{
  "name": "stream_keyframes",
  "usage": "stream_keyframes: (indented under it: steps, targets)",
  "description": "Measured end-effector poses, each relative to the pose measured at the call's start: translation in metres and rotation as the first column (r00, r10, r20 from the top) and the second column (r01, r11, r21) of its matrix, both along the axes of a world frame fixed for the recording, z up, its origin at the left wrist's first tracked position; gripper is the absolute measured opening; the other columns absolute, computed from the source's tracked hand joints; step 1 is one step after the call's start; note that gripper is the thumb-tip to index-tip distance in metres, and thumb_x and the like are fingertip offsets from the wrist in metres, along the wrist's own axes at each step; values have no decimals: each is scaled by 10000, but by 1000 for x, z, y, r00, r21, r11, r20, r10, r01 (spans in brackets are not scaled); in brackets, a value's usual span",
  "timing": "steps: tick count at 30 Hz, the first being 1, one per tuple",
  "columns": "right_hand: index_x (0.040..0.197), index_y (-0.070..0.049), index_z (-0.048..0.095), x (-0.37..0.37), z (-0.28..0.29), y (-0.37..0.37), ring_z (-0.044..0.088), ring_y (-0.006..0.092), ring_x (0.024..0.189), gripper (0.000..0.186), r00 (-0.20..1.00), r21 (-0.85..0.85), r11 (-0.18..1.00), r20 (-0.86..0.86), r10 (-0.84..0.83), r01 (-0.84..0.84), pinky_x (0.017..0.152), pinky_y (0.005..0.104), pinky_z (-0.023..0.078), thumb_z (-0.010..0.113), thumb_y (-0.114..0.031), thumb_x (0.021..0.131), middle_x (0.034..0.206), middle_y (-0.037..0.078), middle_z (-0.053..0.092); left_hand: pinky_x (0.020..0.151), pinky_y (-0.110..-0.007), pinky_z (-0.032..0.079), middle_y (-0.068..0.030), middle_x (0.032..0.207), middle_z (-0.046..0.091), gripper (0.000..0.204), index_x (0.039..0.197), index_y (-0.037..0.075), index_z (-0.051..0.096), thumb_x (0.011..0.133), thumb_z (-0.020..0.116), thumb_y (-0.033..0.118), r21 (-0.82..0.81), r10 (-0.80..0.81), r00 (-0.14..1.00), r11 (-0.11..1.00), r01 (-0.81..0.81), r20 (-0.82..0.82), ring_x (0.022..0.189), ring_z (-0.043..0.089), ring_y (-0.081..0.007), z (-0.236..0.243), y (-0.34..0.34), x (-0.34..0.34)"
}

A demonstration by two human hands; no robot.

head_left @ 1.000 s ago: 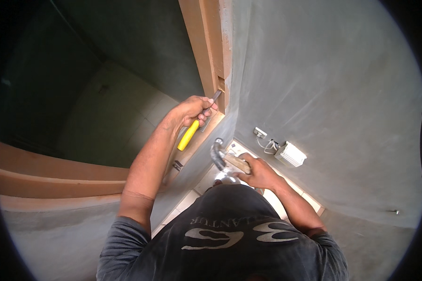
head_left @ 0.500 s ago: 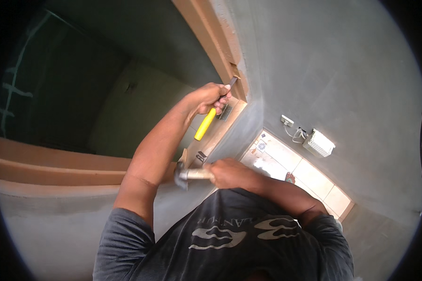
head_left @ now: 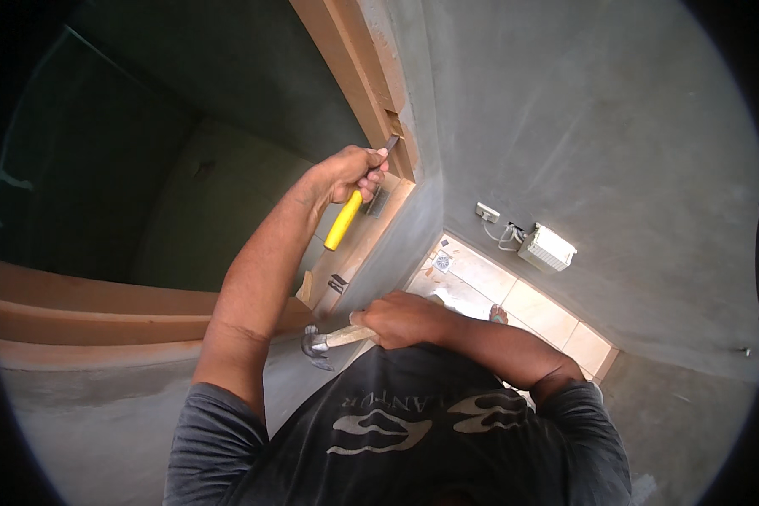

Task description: The person uses a chisel and hammer to carve a recess into a wooden door frame. They repeatedly position the chisel and strike it to remove wood, then test the fit of a metal hinge in the carved area.

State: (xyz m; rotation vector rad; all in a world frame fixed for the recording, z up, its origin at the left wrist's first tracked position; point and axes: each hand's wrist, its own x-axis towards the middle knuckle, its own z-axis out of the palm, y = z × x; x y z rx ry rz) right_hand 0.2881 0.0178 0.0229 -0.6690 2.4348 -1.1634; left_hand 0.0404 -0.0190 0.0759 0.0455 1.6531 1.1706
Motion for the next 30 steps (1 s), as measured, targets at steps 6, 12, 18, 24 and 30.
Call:
stream_keyframes:
  steps: [6, 12, 18, 24, 30]
  targets:
    - [1130, -8, 622, -21, -26, 10, 685, 470, 992, 269, 848, -78, 854, 190, -494, 515, 875, 546, 536, 640, -155, 905, 975, 258, 713, 428, -228, 279, 60, 654, 389, 307, 892, 100, 509, 1118, 463, 302, -46, -3, 998, 999, 0, -65, 500, 278, -49, 4, 6, -2]
    - [1119, -42, 613, 0, -7, -2, 707, 446, 917, 264, 996, 116, 992, -73, 58, -49, 823, 546, 552, 665, -175, 896, 938, 241, 713, 429, -222, 268, 58, 654, 383, 308, 881, 103, 509, 1115, 470, 300, 67, 3, 1000, 998, -1, -21, 509, 281, -52, -12, -11, -8]
    - [1179, -62, 633, -10, -4, -13, 704, 441, 924, 296, 979, 152, 980, -139, 150, -129, 835, 533, 555, 659, -157, 901, 942, 219, 719, 435, -223, 273, 55, 665, 385, 315, 879, 104, 506, 1117, 468, 306, 64, -10, 998, 998, 14, -62, 517, 273, -53, -10, -3, -3]
    - [1144, -38, 613, -35, -23, 6, 685, 479, 959, 273, 945, -177, 934, 170, -280, 309, 848, 540, 541, 641, -103, 881, 956, 268, 705, 429, -228, 280, 57, 667, 382, 321, 887, 102, 501, 1119, 469, 321, 76, -4, 999, 997, 7, -38, 514, 276, -53, -15, -5, -7]
    - [1186, -65, 574, -25, -16, -3, 683, 483, 943, 333, 1000, 120, 992, -5, 31, -30, 846, 552, 537, 655, -102, 865, 967, 271, 706, 421, -224, 278, 58, 659, 384, 312, 888, 100, 500, 1116, 470, 311, 97, -8, 1000, 995, 8, -4, 500, 287, -48, -20, -9, -12]
